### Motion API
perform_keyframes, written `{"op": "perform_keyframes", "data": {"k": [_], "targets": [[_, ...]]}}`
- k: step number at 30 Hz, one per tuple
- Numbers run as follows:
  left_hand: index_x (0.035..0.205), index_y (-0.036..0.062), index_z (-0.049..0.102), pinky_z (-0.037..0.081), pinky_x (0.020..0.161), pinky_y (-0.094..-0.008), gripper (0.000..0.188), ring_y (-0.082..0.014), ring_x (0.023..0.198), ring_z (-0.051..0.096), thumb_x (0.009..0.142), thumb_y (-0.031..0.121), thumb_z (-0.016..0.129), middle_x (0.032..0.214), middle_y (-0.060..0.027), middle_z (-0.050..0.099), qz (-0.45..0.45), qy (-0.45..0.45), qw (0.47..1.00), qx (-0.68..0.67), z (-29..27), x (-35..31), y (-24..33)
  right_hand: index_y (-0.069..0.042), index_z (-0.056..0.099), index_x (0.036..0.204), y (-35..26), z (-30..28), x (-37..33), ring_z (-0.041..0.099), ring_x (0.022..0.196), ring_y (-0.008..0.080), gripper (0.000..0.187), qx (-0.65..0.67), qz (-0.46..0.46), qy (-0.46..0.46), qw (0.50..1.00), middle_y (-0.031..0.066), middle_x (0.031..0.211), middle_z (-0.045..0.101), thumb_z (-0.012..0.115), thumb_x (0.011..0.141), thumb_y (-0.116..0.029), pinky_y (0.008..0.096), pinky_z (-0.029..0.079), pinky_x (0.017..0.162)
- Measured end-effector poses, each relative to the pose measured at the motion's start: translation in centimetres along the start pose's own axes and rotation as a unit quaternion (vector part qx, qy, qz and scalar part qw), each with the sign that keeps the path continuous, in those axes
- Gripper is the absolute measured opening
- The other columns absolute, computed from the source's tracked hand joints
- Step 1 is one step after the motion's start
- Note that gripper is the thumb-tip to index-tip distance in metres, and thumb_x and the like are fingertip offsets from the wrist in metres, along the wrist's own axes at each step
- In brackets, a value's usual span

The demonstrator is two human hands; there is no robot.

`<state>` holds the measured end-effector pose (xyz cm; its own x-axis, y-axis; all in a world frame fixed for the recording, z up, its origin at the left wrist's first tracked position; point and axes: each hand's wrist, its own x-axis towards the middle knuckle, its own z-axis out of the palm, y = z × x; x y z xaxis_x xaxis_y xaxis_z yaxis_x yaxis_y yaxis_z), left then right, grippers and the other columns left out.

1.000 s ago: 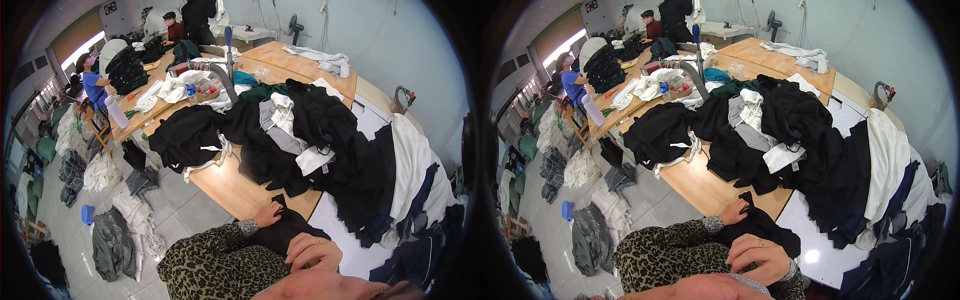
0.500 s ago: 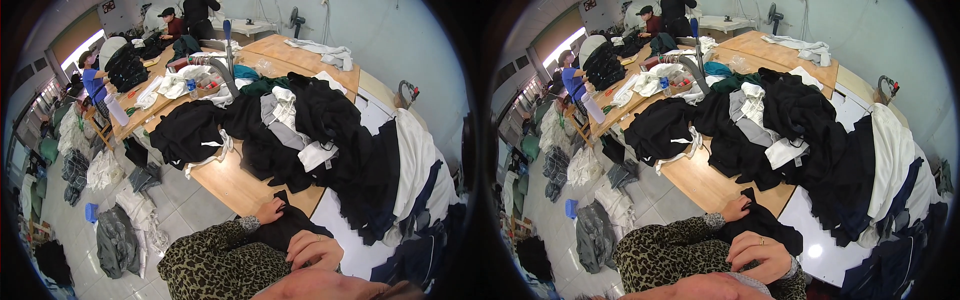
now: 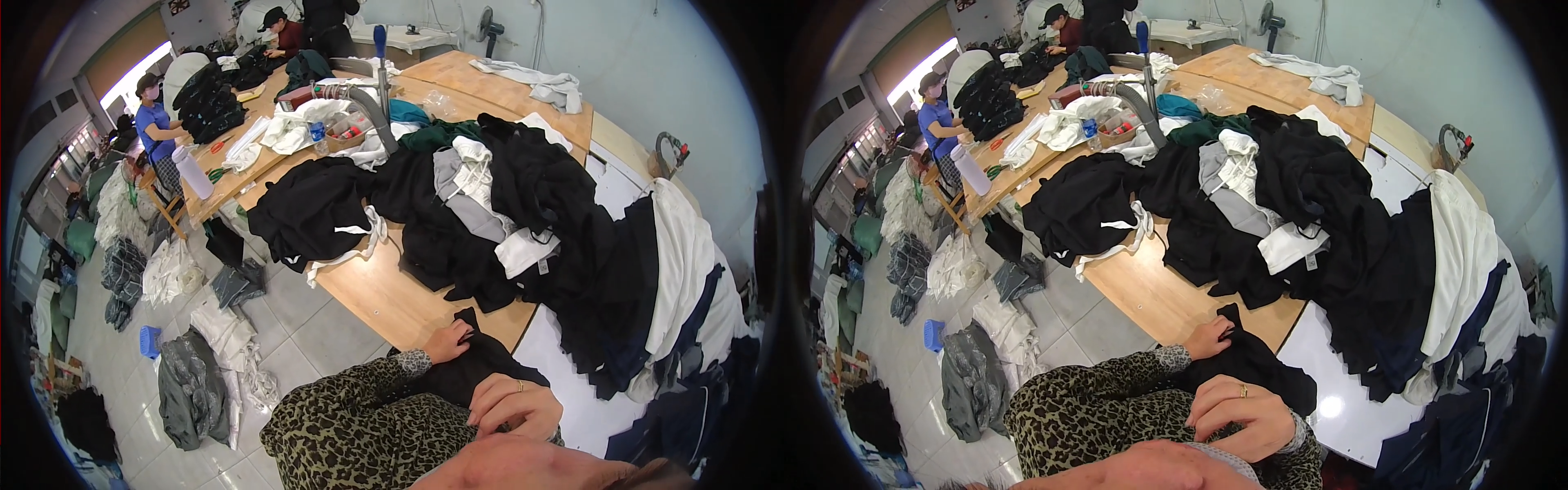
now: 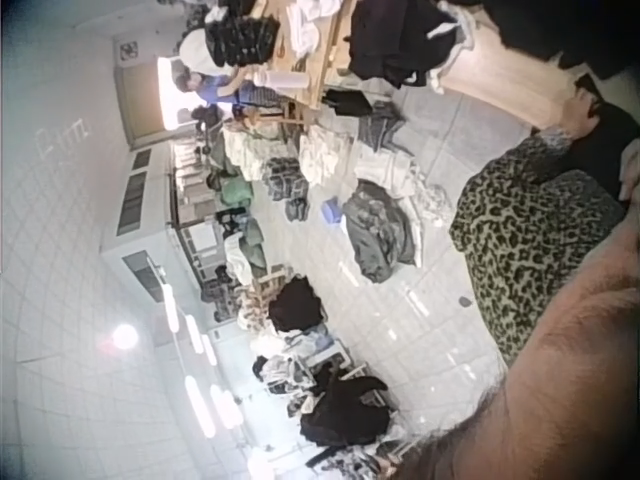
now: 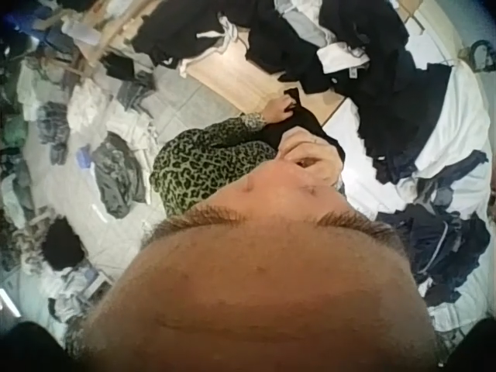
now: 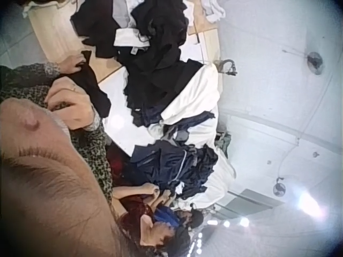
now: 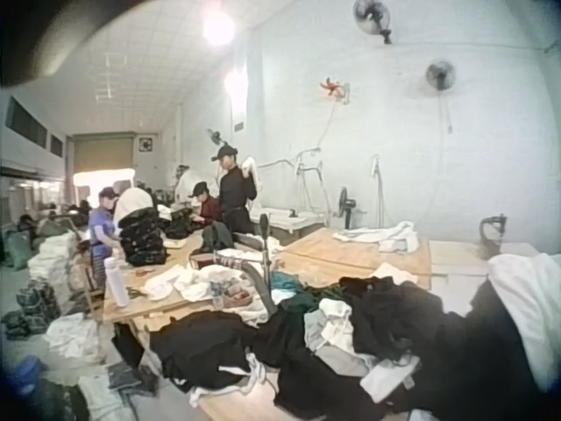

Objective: Inspecting black garments for quality control and trimming loose threads using a pair of snips.

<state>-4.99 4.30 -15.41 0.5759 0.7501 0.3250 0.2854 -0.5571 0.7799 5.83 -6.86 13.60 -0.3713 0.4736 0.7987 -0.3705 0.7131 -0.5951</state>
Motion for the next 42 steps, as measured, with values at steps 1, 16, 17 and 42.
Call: {"op": "perform_keyframes", "data": {"k": [1,16,17,42], "targets": [[0.102,0.0032,0.051,0.049,0.063,-0.0341,0.033,-0.0272,0.075,0.059,0.073,0.010,0.066,0.091,-0.0109,0.052,-0.005,0.006,1.000,0.002,-0.1,-0.2,-0.2,-0.002,0.062,0.077,0.3,0.0,0.1,0.060,0.080,0.0278,0.011,0.008,0.001,-0.003,1.000,0.0110,0.082,0.061,0.070,0.071,-0.003,0.0410,0.049,0.068],[0.103,0.0024,0.051,0.048,0.066,-0.0351,0.034,-0.0287,0.078,0.058,0.074,0.011,0.065,0.092,-0.0121,0.051,0.018,0.004,1.000,-0.009,0.0,-0.2,-0.1,-0.001,0.064,0.086,0.7,-0.5,0.2,0.059,0.083,0.0312,0.014,0.026,-0.003,-0.026,0.999,0.0152,0.087,0.060,0.068,0.076,-0.010,0.0446,0.048,0.073],[0.103,0.0024,0.051,0.048,0.066,-0.0351,0.034,-0.0287,0.078,0.058,0.074,0.011,0.065,0.092,-0.0121,0.051,0.022,0.000,1.000,-0.012,0.1,0.2,0.0,-0.001,0.063,0.085,0.4,-0.5,0.3,0.059,0.083,0.0310,0.014,0.015,0.000,-0.025,1.000,0.0148,0.087,0.060,0.068,0.076,-0.010,0.0443,0.048,0.072],[0.103,0.0061,0.052,0.049,0.066,-0.0376,0.034,-0.0307,0.080,0.059,0.074,0.013,0.066,0.093,-0.0110,0.053,-0.006,-0.008,1.000,0.021,-0.4,0.5,0.5,-0.015,0.064,0.088,-2.2,-3.8,7.4,0.060,0.076,0.0218,0.005,-0.111,-0.087,0.006,0.990,0.0055,0.078,0.064,0.059,0.090,-0.016,0.0343,0.047,0.066]]}}
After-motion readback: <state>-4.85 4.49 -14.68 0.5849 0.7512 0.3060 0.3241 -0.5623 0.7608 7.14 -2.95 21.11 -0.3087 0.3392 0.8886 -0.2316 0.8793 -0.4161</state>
